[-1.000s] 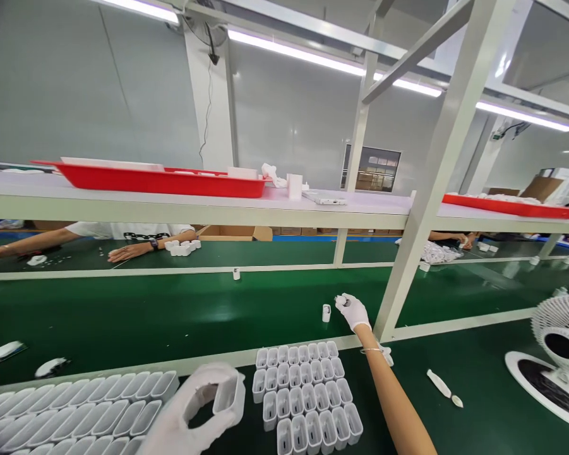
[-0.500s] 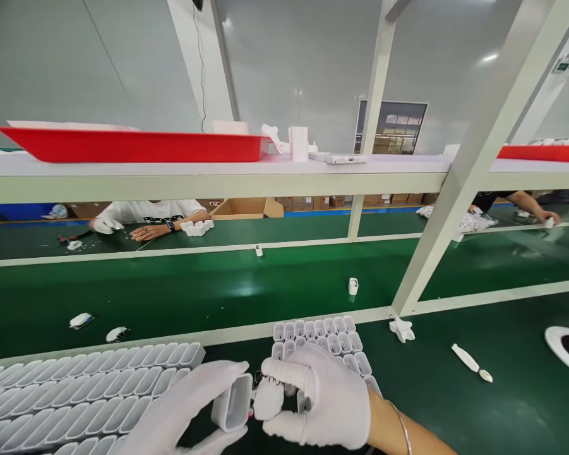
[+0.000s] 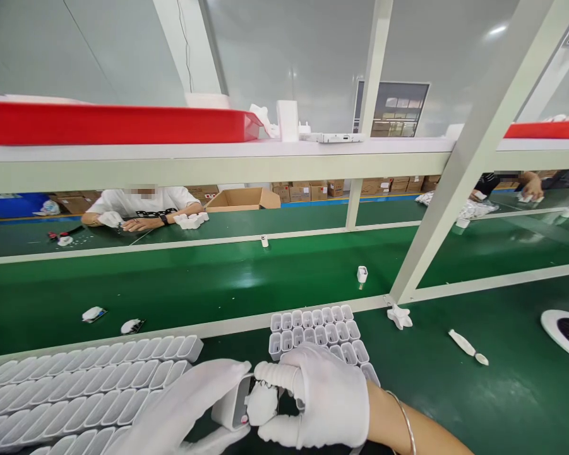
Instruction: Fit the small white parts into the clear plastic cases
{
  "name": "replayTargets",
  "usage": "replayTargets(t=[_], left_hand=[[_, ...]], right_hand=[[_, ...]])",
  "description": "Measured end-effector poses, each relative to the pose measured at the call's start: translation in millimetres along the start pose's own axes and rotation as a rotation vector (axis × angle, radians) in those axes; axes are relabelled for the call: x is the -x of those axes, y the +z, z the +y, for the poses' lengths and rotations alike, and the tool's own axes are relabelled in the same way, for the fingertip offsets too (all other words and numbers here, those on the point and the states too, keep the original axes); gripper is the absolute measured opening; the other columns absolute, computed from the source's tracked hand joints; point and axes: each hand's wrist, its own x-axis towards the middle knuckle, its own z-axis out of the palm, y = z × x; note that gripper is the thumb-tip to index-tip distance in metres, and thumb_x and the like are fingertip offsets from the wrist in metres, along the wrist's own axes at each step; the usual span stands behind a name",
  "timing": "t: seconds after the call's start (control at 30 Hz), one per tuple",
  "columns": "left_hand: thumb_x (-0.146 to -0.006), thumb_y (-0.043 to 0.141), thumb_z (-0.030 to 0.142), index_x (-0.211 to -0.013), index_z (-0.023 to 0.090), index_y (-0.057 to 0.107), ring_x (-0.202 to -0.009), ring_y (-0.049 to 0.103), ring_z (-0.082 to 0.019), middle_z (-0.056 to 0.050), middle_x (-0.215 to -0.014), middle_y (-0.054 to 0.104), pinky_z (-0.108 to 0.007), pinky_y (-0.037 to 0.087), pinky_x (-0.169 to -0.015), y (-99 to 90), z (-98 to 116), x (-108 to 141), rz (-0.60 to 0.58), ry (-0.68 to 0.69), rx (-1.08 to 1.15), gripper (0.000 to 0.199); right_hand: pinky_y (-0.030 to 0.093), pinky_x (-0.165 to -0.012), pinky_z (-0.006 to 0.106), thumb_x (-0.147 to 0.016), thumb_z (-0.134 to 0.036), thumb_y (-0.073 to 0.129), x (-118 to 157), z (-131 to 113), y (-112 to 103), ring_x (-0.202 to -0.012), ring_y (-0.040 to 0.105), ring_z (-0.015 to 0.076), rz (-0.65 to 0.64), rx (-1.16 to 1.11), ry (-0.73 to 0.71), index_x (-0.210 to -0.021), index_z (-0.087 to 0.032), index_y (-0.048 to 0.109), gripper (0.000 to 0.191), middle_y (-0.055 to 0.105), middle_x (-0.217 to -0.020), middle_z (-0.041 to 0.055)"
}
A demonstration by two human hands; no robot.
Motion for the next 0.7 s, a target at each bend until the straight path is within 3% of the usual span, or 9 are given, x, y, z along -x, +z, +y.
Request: replayTargets(t=[0.13,0.3,0.5,0.6,0.7], left_hand=[[-0.092,0.062,0.02,-0.143,0.031,0.039,-0.094,0.073,-0.02,-0.002,-0.101,0.075,-0.036,0.061,-0.091,-0.9,-7.7,1.9,-0.093,0.066,-0.138,0.056],[-0.094,0.059,0.021,-0.142,0.029,0.04,-0.095,0.071,-0.02,-0.004,-0.104,0.073,-0.035,0.061,-0.09,3.3,-4.9,0.9,-0.088,0.067,-0.156,0.052],[-0.09,0.06,0.016,-0.145,0.029,0.039,-0.098,0.071,-0.023,-0.007,-0.105,0.071,-0.036,0.063,-0.083,7.5,-6.0,1.6,-0.143,0.039,-0.148,0.061],[-0.086,0.066,0.016,-0.145,0.03,0.039,-0.094,0.072,-0.021,-0.005,-0.101,0.071,-0.031,0.064,-0.079,3.0,-8.9,1.2,-0.187,0.043,-0.201,0.066],[-0.086,0.068,0.02,-0.141,0.031,0.042,-0.092,0.072,-0.02,-0.004,-0.103,0.071,-0.028,0.063,-0.079,-0.4,-9.4,1.5,-0.156,0.024,-0.217,0.063]], right_hand=[[0.043,-0.063,0.022,-0.08,-0.024,0.067,-1.5,-4.2,-2.1,-0.062,0.05,0.0113,-0.07,-0.058,0.113,-0.098,-0.021,0.069,0.018,0.061,-0.073,-0.0014],[0.037,-0.059,0.018,-0.073,-0.012,0.067,-5.6,-13.2,-6.8,-0.057,0.044,0.0072,-0.047,-0.1,0.15,-0.081,-0.02,0.064,0.011,0.059,-0.07,-0.005],[0.04,-0.066,0.017,-0.078,-0.02,0.077,-7.7,-13.2,-9.0,-0.068,0.052,0.0078,-0.182,-0.232,0.289,-0.095,-0.024,0.068,0.02,0.064,-0.079,-0.0075],[0.042,-0.068,0.016,-0.076,-0.022,0.082,-8.9,-13.1,-10.4,-0.071,0.055,0.0081,-0.194,-0.38,0.326,-0.093,-0.024,0.069,0.021,0.065,-0.082,-0.0076],[0.043,-0.069,0.016,-0.079,-0.018,0.078,-8.3,-13.6,-11.5,-0.069,0.055,0.0081,-0.164,-0.421,0.297,-0.089,-0.024,0.068,0.015,0.065,-0.08,-0.0076]])
